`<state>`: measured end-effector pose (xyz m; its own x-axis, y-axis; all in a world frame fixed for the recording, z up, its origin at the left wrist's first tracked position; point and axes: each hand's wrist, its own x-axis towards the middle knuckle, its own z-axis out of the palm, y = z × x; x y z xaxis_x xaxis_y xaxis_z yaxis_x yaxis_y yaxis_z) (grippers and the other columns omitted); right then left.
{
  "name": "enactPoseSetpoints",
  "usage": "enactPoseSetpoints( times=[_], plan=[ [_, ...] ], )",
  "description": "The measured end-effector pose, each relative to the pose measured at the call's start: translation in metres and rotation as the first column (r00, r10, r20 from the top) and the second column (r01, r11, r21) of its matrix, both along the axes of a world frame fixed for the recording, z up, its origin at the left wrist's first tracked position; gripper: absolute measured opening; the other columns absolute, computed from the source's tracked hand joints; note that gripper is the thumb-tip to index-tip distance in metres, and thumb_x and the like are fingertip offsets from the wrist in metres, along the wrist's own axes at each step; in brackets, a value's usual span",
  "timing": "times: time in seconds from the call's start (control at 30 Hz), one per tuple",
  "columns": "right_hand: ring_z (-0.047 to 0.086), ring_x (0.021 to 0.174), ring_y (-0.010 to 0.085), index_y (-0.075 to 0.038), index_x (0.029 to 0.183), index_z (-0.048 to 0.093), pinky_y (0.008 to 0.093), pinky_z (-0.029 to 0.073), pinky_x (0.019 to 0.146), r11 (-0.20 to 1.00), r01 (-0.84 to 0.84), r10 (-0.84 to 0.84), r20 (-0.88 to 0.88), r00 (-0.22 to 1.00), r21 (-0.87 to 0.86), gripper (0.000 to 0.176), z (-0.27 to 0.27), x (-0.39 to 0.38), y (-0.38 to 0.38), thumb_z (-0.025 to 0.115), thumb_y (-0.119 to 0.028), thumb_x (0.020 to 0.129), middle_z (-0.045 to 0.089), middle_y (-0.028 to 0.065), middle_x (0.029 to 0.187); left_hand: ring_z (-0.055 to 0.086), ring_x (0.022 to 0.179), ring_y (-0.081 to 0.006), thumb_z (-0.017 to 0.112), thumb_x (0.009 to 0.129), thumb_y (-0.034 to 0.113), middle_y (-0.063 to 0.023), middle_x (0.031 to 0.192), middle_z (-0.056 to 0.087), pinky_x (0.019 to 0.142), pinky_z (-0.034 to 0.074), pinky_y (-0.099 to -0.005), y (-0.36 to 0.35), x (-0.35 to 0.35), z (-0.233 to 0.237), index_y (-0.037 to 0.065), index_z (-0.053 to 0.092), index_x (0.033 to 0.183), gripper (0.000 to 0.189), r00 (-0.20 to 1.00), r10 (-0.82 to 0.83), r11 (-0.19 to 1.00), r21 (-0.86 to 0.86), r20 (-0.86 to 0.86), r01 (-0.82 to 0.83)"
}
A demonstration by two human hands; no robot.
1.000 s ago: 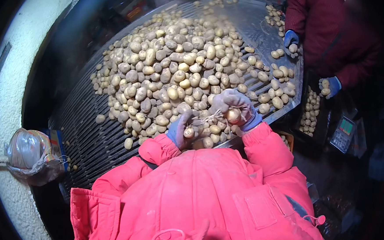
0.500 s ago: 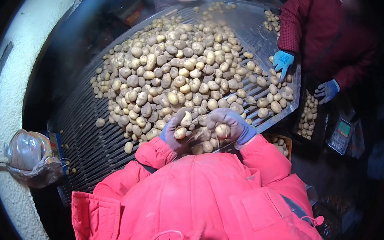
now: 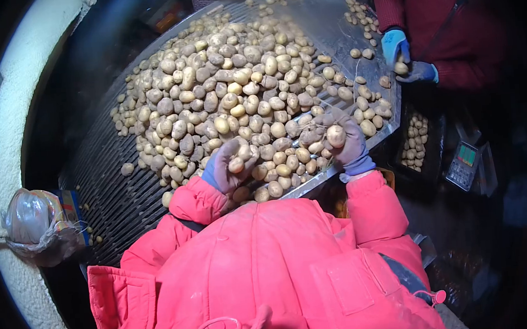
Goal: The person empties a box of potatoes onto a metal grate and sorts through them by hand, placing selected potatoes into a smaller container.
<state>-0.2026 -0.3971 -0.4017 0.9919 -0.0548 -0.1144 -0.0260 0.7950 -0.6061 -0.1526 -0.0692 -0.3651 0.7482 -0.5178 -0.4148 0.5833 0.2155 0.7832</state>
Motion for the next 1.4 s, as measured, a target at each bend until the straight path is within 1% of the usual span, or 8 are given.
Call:
enactPoseSetpoints(
  times=[0.2,0.53,0.8,0.87,0.9,1.13,1.3,1.4],
  plan=[
    [0.066,0.087,0.0184,-0.001,0.102,0.068,0.0313,0.053,0.074,0.503,-0.089,0.171,-0.002,0.985,-0.859,0.030,0.006,-0.030,0.022,0.056,-0.028,0.095,0.068,0.0074,0.102,0.052,0.123,-0.0389,0.056,0.100,0.036,-0.0166,0.133,0.050,0.107,0.044,-0.0547,-0.013,0.017,0.025,0.004,0.045,0.135,0.049,0.925,0.204,0.928,-0.236,-0.322,-0.287],
    [0.065,0.096,0.0280,-0.012,0.095,0.073,0.0444,0.052,0.081,-0.436,-0.110,0.359,-0.285,0.889,-0.893,0.031,-0.020,-0.019,0.133,0.059,-0.039,0.089,0.062,0.0118,0.105,0.059,0.120,-0.0342,0.054,0.099,0.027,-0.0172,0.129,0.060,0.103,0.049,-0.0494,0.018,-0.006,-0.020,0.003,0.054,0.121,0.032,0.831,0.426,0.889,-0.004,-0.357,-0.457],
    [0.068,0.093,0.0260,-0.004,0.097,0.072,0.0348,0.053,0.084,0.499,0.144,-0.057,0.134,0.989,-0.854,0.025,-0.067,-0.047,0.056,0.060,-0.024,0.089,0.072,0.0122,0.093,0.059,0.115,-0.0255,0.049,0.101,0.033,-0.0078,0.123,0.061,0.099,0.049,-0.0410,0.006,-0.023,-0.011,0.008,0.053,0.127,0.036,0.925,0.300,0.950,-0.015,-0.234,-0.312],
    [0.068,0.086,0.0203,-0.001,0.093,0.070,0.0326,0.054,0.080,0.120,0.343,-0.101,0.332,0.938,-0.932,0.028,-0.060,-0.077,0.020,0.059,-0.026,0.092,0.071,0.0093,0.085,0.063,0.107,-0.0247,0.052,0.100,0.037,-0.0099,0.121,0.063,0.099,0.051,-0.0419,0.012,-0.018,-0.052,0.007,0.056,0.126,0.039,0.966,0.116,0.968,-0.190,-0.231,-0.161],
    [0.067,0.077,0.0164,-0.003,0.092,0.069,0.0310,0.054,0.073,0.832,0.152,-0.272,-0.154,0.950,-0.534,0.032,-0.043,-0.099,0.012,0.058,-0.032,0.095,0.069,0.0089,0.080,0.063,0.107,-0.0239,0.052,0.100,0.037,-0.0090,0.121,0.063,0.097,0.052,-0.0411,0.002,-0.024,-0.049,0.009,0.057,0.124,0.038,0.963,0.094,0.984,-0.122,-0.251,-0.128],
    [0.067,0.070,0.0138,-0.003,0.100,0.069,0.0259,0.053,0.060,0.365,0.702,-0.931,-0.247,0.269,-0.611,0.025,-0.065,-0.257,-0.084,0.064,-0.028,0.096,0.070,0.0086,0.086,0.059,0.111,-0.0256,0.056,0.099,0.036,-0.0084,0.123,0.060,0.098,0.048,-0.0443,-0.057,-0.031,-0.076,0.011,0.054,0.129,0.039,0.946,-0.255,0.965,0.115,0.199,0.235],
    [0.066,0.080,0.0151,-0.006,0.091,0.068,0.0314,0.053,0.071,0.002,0.754,-0.979,-0.156,-0.133,-0.656,0.024,-0.080,-0.424,-0.147,0.072,-0.029,0.090,0.071,0.0064,0.090,0.058,0.113,-0.0255,0.050,0.102,0.029,-0.0099,0.126,0.057,0.097,0.050,-0.0424,-0.111,-0.051,-0.039,0.008,0.050,0.132,0.037,0.932,-0.283,0.952,0.050,-0.226,0.301],
    [0.066,0.077,0.0181,-0.005,0.103,0.070,0.0316,0.054,0.070,0.204,0.734,-0.907,-0.406,-0.107,-0.648,0.027,-0.072,-0.501,-0.159,0.072,-0.027,0.088,0.069,0.0055,0.090,0.059,0.112,-0.0235,0.049,0.102,0.023,-0.0106,0.128,0.054,0.094,0.052,-0.0388,-0.124,-0.053,-0.035,0.006,0.047,0.135,0.037,0.898,-0.362,0.927,-0.001,-0.249,0.374]
  ],
)
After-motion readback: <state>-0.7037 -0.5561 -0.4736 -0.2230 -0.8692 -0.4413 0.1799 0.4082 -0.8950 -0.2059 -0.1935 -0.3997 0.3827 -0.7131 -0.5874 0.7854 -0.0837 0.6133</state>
